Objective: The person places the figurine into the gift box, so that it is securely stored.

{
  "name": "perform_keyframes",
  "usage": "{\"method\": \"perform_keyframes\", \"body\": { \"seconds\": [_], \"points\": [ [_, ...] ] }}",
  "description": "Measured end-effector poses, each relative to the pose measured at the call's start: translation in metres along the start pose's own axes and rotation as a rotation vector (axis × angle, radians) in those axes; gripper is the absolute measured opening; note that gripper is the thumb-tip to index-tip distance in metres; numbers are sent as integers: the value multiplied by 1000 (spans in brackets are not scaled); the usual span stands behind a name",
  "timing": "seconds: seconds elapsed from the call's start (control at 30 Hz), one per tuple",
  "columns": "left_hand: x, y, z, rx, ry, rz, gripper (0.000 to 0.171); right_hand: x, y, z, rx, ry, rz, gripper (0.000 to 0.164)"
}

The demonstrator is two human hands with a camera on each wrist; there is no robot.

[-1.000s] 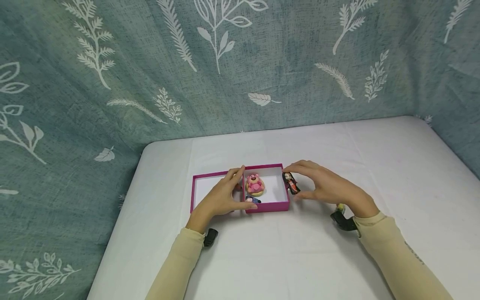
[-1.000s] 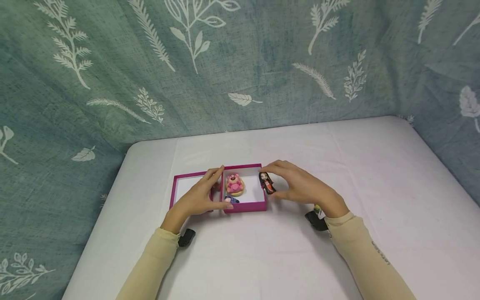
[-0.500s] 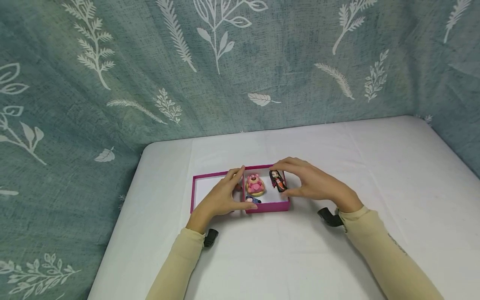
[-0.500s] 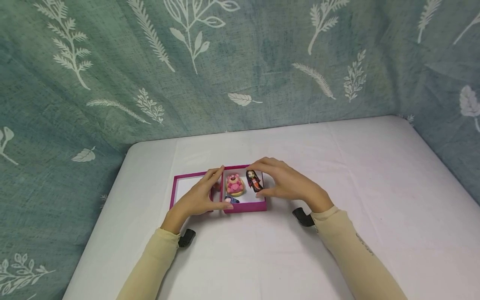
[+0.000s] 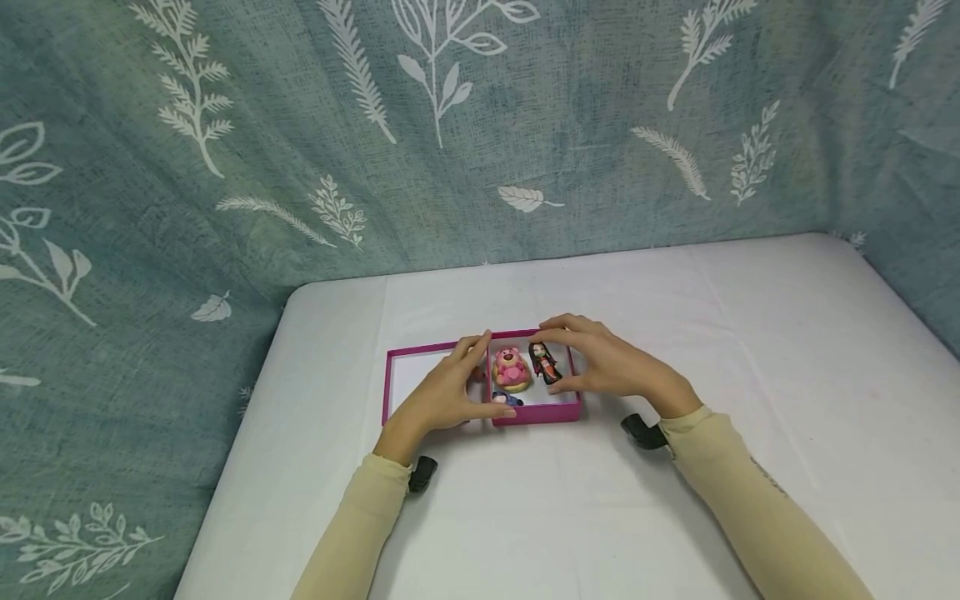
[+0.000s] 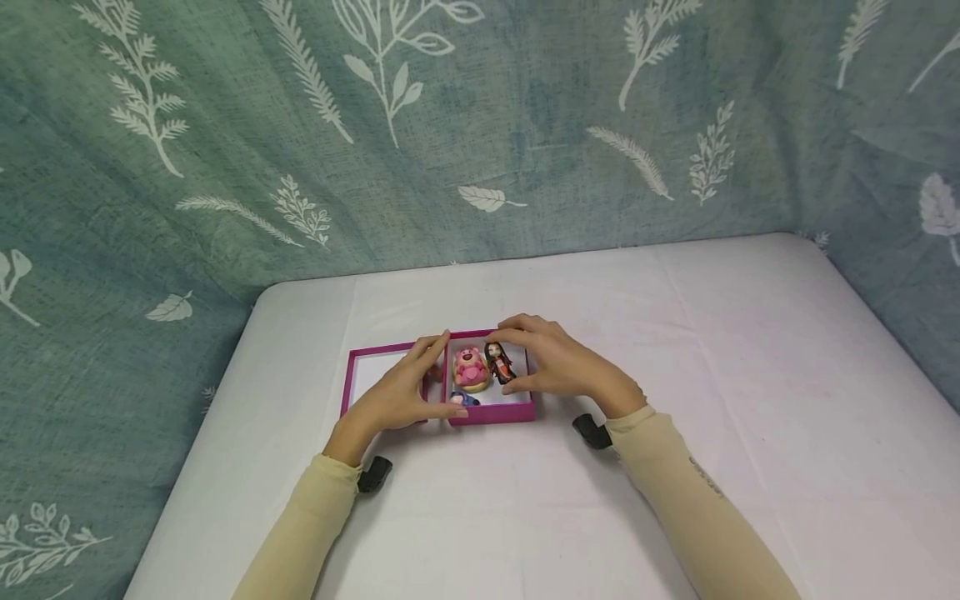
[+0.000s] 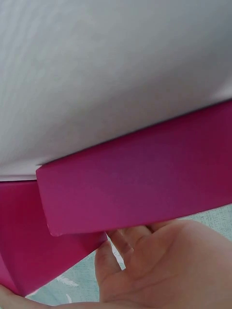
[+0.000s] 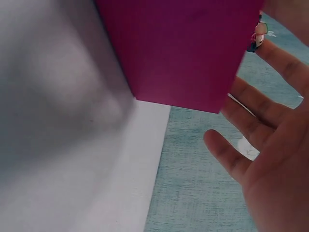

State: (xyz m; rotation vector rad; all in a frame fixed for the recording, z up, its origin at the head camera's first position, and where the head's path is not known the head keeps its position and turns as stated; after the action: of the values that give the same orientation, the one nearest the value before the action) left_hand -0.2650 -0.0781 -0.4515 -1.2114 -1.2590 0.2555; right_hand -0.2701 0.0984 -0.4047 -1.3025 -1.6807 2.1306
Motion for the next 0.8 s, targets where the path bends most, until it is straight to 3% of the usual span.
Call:
{"method": "perform_keyframes", "body": {
  "seconds": [0.8],
  "points": [
    [0, 0, 0, -4, 0, -7, 116, 9, 11, 13, -45, 51, -38, 69]
  ]
}}
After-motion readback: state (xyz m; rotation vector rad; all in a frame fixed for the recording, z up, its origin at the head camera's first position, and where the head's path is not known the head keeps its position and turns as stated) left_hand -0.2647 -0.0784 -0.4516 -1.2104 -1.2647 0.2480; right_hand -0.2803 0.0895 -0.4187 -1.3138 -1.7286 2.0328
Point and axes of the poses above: each hand's wrist, its own z-axis towards the middle knuckle, its own y-axis out of the palm, x = y × z, the point moved 9 cm from there along z, towards the middle knuckle, and after that the axes turned 9 degrees about -x, right-handed, at the moved point
